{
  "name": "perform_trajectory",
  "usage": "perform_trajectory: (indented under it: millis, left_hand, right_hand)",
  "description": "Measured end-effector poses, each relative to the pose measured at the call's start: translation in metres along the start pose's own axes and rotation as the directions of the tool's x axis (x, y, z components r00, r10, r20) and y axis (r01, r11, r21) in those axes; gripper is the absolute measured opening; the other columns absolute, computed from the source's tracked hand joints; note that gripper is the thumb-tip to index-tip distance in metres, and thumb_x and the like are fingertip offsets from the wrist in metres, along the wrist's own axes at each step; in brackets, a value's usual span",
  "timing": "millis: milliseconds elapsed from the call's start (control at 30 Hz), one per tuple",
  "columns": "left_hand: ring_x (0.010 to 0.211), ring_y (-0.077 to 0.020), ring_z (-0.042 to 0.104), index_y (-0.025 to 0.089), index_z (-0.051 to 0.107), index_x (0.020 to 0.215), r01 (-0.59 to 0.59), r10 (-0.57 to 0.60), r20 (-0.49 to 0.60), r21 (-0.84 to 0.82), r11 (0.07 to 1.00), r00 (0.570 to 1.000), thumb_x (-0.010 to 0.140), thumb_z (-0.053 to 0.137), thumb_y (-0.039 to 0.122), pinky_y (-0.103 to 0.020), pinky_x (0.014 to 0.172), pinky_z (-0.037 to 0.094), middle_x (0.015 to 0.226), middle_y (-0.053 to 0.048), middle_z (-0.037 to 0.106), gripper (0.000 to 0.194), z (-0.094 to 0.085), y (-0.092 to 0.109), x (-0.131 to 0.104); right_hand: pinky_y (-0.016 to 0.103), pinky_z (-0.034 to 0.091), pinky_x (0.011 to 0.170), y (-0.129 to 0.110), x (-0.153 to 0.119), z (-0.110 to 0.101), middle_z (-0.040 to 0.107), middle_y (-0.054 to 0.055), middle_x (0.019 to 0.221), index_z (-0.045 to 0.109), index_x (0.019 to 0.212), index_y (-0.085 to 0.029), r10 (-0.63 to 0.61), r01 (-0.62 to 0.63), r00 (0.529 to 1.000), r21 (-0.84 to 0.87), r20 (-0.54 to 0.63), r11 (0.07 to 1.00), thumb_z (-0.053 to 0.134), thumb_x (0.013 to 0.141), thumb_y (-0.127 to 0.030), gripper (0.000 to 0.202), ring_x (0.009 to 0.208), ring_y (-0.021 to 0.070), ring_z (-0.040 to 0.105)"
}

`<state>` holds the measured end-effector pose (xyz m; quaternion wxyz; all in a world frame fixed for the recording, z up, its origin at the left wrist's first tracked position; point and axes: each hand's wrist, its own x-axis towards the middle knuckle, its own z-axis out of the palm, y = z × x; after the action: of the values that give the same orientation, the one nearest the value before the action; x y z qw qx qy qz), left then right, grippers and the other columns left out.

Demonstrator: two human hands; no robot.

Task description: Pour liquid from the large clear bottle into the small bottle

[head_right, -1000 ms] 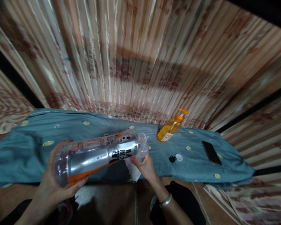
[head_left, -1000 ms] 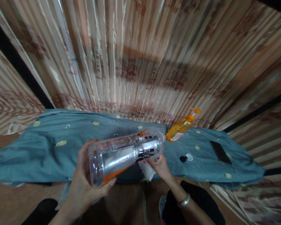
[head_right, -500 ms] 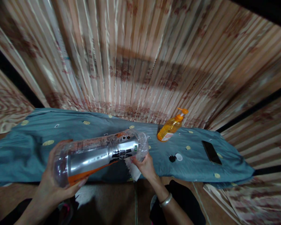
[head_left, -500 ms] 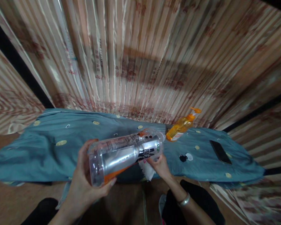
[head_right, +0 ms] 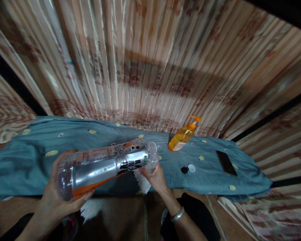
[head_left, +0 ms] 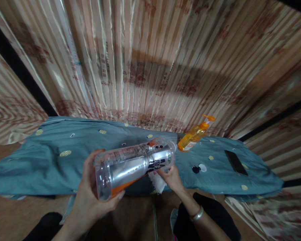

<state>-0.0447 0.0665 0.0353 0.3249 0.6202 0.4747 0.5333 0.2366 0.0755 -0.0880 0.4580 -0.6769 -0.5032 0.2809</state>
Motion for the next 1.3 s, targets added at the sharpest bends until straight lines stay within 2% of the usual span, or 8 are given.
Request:
perform_trajectory:
  millis: [233,800,1300]
  left_hand:
    - [0.109,-0.0336,0.073,0.023,0.041,0.142,0.004,-0.004,-0.015,-0.014,1.0,1.0,0.063,0.079,0.037,-0.045,0.092,0.062,0.124,-0.01,0.07,0.089,0.0018,-0.0006,0.0001]
    - [0.108,-0.0301,0.073,0.022,0.039,0.142,0.076,-0.076,-0.003,-0.039,0.996,0.997,0.062,0.078,0.036,-0.041,0.092,0.061,0.121,-0.009,0.071,0.09,0.0021,0.0048,-0.0008]
    - [0.107,-0.0356,0.073,0.023,0.042,0.14,0.066,-0.066,-0.018,-0.035,0.997,0.998,0.06,0.081,0.037,-0.049,0.091,0.061,0.12,-0.011,0.071,0.09,0.002,0.0036,-0.0006]
  right_hand:
    - [0.035,0.057,0.066,0.0015,0.0002,0.0005,0.079,0.012,0.081,0.072,0.083,-0.016,-0.016,0.016,1.0,-0.011,-0.021,1.0,0.078,0.068,-0.057,0.044,0.073,0.0269,0.073]
    - [0.034,0.057,0.063,0.0,-0.0008,0.0016,0.078,0.01,0.079,0.068,0.086,-0.017,0.006,-0.005,0.999,0.012,-0.033,1.0,0.077,0.068,-0.058,0.045,0.069,0.0246,0.071]
    - [0.038,0.058,0.065,0.0002,-0.0004,0.0011,0.079,0.011,0.08,0.069,0.085,-0.016,-0.001,0.001,0.999,0.002,-0.038,1.0,0.077,0.067,-0.06,0.048,0.07,0.0274,0.072]
